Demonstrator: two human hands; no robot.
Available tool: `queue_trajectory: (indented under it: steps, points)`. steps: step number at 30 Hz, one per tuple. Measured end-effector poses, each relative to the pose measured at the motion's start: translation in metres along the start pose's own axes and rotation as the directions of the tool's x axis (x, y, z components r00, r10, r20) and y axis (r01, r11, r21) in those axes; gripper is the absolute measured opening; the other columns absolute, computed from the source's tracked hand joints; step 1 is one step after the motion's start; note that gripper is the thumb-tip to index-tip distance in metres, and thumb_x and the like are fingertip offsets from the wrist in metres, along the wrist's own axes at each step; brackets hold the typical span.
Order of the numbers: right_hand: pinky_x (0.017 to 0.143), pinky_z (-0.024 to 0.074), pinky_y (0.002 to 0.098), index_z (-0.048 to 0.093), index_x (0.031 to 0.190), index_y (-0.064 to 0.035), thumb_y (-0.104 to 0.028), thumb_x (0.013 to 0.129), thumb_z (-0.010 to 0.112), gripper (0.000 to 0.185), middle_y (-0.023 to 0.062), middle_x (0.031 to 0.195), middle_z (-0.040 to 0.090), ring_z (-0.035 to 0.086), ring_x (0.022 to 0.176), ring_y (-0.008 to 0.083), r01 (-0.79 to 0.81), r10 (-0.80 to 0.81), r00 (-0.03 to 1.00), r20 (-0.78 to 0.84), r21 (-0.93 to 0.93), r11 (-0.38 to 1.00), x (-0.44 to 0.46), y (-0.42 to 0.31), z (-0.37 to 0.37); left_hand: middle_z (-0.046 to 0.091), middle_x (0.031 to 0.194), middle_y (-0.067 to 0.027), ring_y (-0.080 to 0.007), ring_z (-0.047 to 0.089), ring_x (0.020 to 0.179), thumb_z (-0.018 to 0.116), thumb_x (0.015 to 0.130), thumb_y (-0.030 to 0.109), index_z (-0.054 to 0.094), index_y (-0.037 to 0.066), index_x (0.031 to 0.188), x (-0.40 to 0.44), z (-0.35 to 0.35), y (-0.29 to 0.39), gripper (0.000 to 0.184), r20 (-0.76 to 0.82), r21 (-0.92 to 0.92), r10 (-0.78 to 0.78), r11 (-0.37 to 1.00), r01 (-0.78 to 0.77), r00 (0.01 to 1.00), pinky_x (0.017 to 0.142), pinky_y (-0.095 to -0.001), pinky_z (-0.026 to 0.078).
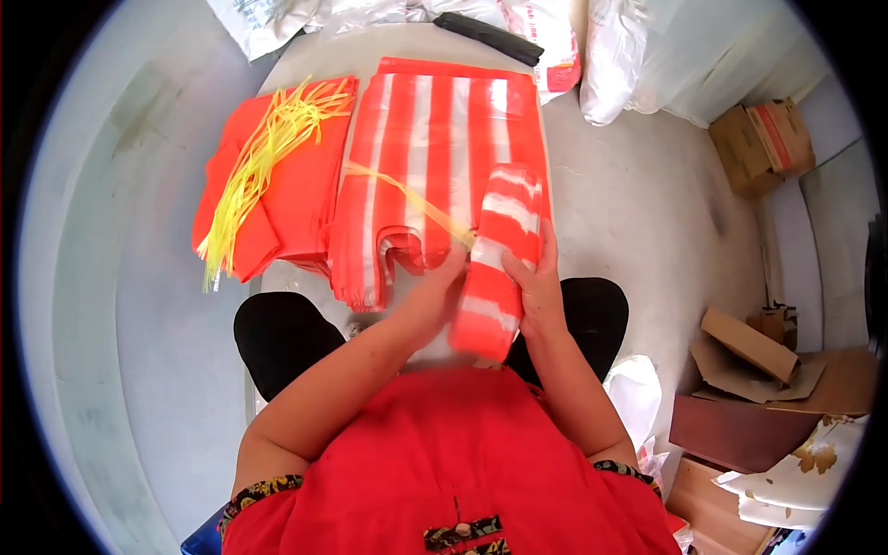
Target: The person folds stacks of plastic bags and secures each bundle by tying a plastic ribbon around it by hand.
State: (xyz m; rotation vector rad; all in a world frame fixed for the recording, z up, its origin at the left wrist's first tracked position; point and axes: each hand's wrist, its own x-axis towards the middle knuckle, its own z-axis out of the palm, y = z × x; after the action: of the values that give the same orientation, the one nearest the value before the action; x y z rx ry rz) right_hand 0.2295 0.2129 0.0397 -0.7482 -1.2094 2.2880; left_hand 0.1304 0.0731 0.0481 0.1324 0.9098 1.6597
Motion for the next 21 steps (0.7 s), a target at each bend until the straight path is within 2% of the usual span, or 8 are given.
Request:
queue_trajectory:
  steps: [1, 5, 8, 10, 11, 14, 17, 21]
  points:
    - [0.102, 0.0541, 0.0403, 0.01, 0.166, -0.0112, -0.002, 0.094, 0.07, 0.094, 0.0185, 0.153, 0.044, 0.057, 0.128, 0.026, 0.001, -0.001, 1.0, 0.004, -0.055, 0.999, 0.003, -0.005, -0.002, 0.051, 0.15, -0.0141, -0.0242, 0.052, 0.135, 0.049, 0.109, 0.041, 0.043, -0.005, 0.148, 0.003, 0.011, 0.004, 0.061, -0.019, 0.015, 0.083, 0.996, -0.082, 0.996, 0.115, -0.0396, 0.039]
    - [0.102, 0.0536, 0.0395, 0.011, 0.166, -0.0112, -0.005, 0.093, 0.072, 0.095, 0.019, 0.15, 0.047, 0.058, 0.127, 0.0256, 0.215, -0.193, 0.975, 0.114, -0.238, 0.947, 0.031, -0.015, -0.018, 0.054, 0.142, -0.0226, -0.0271, 0.059, 0.126, 0.071, 0.096, 0.022, 0.033, -0.007, 0.15, 0.065, -0.015, -0.01, 0.073, -0.183, 0.461, 0.247, 0.877, -0.138, 0.952, 0.103, -0.035, 0.049]
    - [0.1, 0.054, 0.0393, 0.013, 0.165, -0.0112, -0.01, 0.094, 0.071, 0.092, 0.0191, 0.144, 0.053, 0.058, 0.125, 0.0248, 0.321, -0.24, 0.943, 0.229, -0.448, 0.834, 0.061, -0.027, -0.044, 0.056, 0.138, -0.0224, -0.0273, 0.063, 0.119, 0.073, 0.092, 0.011, 0.032, -0.007, 0.15, 0.067, 0.028, 0.025, 0.073, -0.19, 0.406, 0.199, 0.908, -0.108, 0.961, 0.095, -0.0347, 0.054]
    - [0.098, 0.0546, 0.039, 0.016, 0.165, -0.0109, -0.014, 0.096, 0.071, 0.089, 0.0192, 0.14, 0.057, 0.058, 0.124, 0.0241, 0.223, -0.11, 0.968, 0.227, -0.57, 0.791, 0.074, -0.039, -0.064, 0.059, 0.133, -0.0201, -0.0269, 0.065, 0.113, 0.072, 0.089, 0.005, 0.033, -0.003, 0.15, 0.086, 0.023, 0.026, 0.073, -0.236, 0.393, 0.182, 0.916, -0.077, 0.954, 0.086, -0.0361, 0.058]
    - [0.092, 0.0553, 0.0367, 0.025, 0.163, -0.009, -0.017, 0.098, 0.068, 0.079, 0.0167, 0.139, 0.059, 0.063, 0.109, 0.0219, 0.175, -0.091, 0.982, 0.166, -0.618, 0.767, 0.078, -0.042, -0.067, 0.06, 0.132, -0.0195, -0.0265, 0.066, 0.112, 0.071, 0.088, 0.005, 0.033, -0.002, 0.151, 0.094, 0.018, 0.024, 0.074, -0.254, 0.413, 0.191, 0.908, -0.072, 0.948, 0.084, -0.0365, 0.058]
    - [0.087, 0.0554, 0.0338, 0.037, 0.158, -0.0062, -0.015, 0.097, 0.066, 0.068, 0.0108, 0.138, 0.061, 0.066, 0.092, 0.0189, 0.008, 0.039, 0.998, 0.052, -0.691, 0.723, 0.073, -0.059, -0.082, 0.061, 0.131, -0.0178, -0.0252, 0.066, 0.111, 0.071, 0.087, 0.005, 0.035, 0.0, 0.151, 0.108, 0.001, 0.017, 0.073, -0.246, 0.514, 0.199, 0.856, -0.046, 0.949, 0.081, -0.0366, 0.059]
    - [0.081, 0.0547, 0.0313, 0.049, 0.151, -0.0028, -0.013, 0.095, 0.066, 0.059, 0.0068, 0.129, 0.067, 0.065, 0.079, 0.016, 0.07, 0.011, 0.996, 0.088, -0.854, 0.516, 0.07, -0.062, -0.097, 0.062, 0.132, -0.0171, -0.0239, 0.066, 0.11, 0.07, 0.087, 0.006, 0.039, -0.001, 0.149, 0.119, -0.015, 0.011, 0.07, -0.207, 0.56, 0.186, 0.828, -0.039, 0.961, 0.08, -0.0363, 0.059]
    - [0.074, 0.0526, 0.0342, 0.066, 0.127, 0.002, -0.015, 0.094, 0.067, 0.037, 0.0069, 0.106, 0.072, 0.063, 0.076, 0.015, 0.194, -0.051, 0.981, 0.187, -0.937, 0.289, 0.074, -0.05, -0.119, 0.061, 0.131, -0.0168, -0.0235, 0.066, 0.109, 0.069, 0.087, 0.007, 0.044, -0.002, 0.146, 0.124, -0.021, 0.006, 0.064, -0.188, 0.547, 0.214, 0.833, -0.078, 0.959, 0.081, -0.0363, 0.058]
